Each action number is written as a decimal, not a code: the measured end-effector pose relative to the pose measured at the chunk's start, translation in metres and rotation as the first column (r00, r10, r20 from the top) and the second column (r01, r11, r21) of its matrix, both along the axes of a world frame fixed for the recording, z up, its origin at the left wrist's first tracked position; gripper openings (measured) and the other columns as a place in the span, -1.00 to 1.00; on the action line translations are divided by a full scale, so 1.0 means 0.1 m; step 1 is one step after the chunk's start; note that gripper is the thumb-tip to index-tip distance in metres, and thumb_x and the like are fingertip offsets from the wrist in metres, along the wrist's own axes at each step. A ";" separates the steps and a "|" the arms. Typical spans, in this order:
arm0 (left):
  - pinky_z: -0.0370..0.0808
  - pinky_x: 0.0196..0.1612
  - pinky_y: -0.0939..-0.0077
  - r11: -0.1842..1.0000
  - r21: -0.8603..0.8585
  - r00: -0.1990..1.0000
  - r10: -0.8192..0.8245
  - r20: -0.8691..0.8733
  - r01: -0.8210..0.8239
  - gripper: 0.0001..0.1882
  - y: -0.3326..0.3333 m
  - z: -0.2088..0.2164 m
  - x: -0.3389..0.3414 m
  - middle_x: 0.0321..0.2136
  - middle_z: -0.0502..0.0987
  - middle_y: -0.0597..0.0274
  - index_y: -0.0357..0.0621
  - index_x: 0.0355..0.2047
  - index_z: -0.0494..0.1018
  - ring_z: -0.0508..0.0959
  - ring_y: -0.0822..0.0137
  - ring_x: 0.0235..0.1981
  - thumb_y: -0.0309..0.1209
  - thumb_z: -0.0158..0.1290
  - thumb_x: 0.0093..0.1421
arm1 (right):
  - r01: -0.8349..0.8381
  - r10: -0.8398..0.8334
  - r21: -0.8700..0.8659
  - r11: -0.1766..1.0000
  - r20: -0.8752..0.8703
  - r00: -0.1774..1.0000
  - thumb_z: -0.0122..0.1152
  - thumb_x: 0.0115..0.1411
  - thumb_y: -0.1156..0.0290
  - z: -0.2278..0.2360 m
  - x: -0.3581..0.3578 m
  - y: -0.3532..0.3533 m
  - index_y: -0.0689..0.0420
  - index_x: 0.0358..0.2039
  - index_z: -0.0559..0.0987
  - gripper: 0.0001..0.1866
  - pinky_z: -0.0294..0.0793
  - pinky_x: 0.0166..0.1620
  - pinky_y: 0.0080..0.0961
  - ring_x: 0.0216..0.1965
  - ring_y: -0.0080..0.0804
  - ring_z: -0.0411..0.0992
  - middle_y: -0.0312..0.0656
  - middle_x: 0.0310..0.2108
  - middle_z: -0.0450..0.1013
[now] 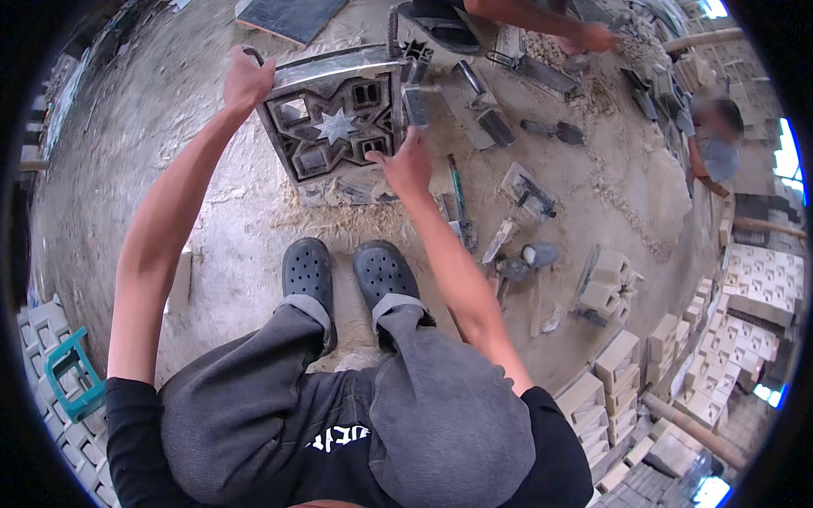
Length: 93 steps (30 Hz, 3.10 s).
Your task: The person uses a metal mold to form a decorative stone block, smoothing sand and material around it, and then uses a mallet and trowel to shape and clean another block on the ground.
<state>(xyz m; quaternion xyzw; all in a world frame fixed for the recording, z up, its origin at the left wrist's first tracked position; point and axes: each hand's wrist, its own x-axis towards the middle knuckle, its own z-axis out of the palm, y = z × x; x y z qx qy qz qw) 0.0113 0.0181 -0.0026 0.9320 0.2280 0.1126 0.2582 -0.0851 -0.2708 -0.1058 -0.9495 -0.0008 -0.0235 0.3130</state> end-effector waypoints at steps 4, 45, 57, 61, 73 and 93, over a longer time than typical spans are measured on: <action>0.43 -0.06 0.06 1.000 -0.001 1.000 -0.020 0.006 0.020 -0.40 -0.06 0.00 -0.02 -0.21 0.55 -0.23 -0.25 -0.04 0.24 0.55 -0.17 -0.14 -0.09 0.10 0.06 | 0.006 -0.008 -0.046 0.999 -0.047 0.999 0.40 -0.20 -0.26 -0.16 0.08 -0.11 0.27 0.02 0.27 0.00 0.46 -0.11 -0.12 -0.06 0.09 0.41 0.09 -0.11 0.40; 0.43 -0.06 0.07 0.994 -0.111 1.000 0.016 -0.006 -0.017 -0.46 -0.17 0.18 -0.09 -0.21 0.55 -0.18 -0.21 -0.04 0.26 0.55 -0.14 -0.14 -0.16 0.09 0.06 | -0.317 0.327 -0.743 0.589 -0.140 0.935 0.21 0.03 0.33 -0.57 1.24 -1.97 0.31 0.10 0.31 -0.37 0.51 -0.19 -0.16 -0.28 0.04 0.51 0.12 -0.31 0.50; 0.43 -0.05 0.07 0.990 -0.138 1.000 0.020 0.010 -0.019 -0.41 -0.05 0.08 -0.05 -0.20 0.55 -0.19 -0.18 0.00 0.25 0.55 -0.13 -0.12 -0.10 0.09 0.06 | 0.075 -0.094 -0.296 0.952 -0.049 0.994 0.36 -0.05 0.10 0.32 -0.44 -1.93 0.23 -0.27 0.51 -0.52 0.46 -0.21 -0.11 -0.31 0.11 0.51 0.12 -0.41 0.52; 0.43 -0.03 0.10 0.992 -0.124 1.000 0.003 0.016 -0.001 -0.41 0.00 0.06 -0.07 -0.17 0.54 -0.18 -0.24 -0.01 0.26 0.54 -0.12 -0.10 -0.12 0.09 0.06 | 0.072 -0.072 0.032 0.997 -0.016 0.997 0.46 -0.06 0.16 0.56 -0.95 -0.95 0.20 -0.35 0.47 -0.55 0.48 -0.29 -0.28 -0.41 -0.16 0.52 -0.03 -0.43 0.52; 0.44 -0.04 0.14 0.997 -0.078 1.000 0.008 -0.005 -0.008 -0.44 -0.04 0.10 -0.10 -0.19 0.56 -0.14 -0.22 -0.04 0.25 0.56 -0.07 -0.11 -0.11 0.10 0.08 | -0.210 0.152 0.390 0.896 0.174 0.973 0.46 -0.05 0.21 0.24 -0.96 0.63 0.20 -0.35 0.37 -0.53 0.42 -0.40 -0.28 -0.50 -0.20 0.44 -0.09 -0.53 0.40; 0.45 -0.06 0.10 0.999 -0.052 0.999 -0.001 -0.037 -0.001 -0.46 -0.06 0.14 -0.10 -0.24 0.57 -0.17 -0.26 -0.07 0.22 0.57 -0.10 -0.15 -0.15 0.06 0.07 | -0.344 0.347 -0.049 0.937 0.074 0.935 0.34 -0.04 -0.18 0.29 -0.50 0.95 0.24 -0.11 0.35 -0.24 0.50 -0.51 -0.26 -0.52 -0.04 0.54 0.05 -0.55 0.52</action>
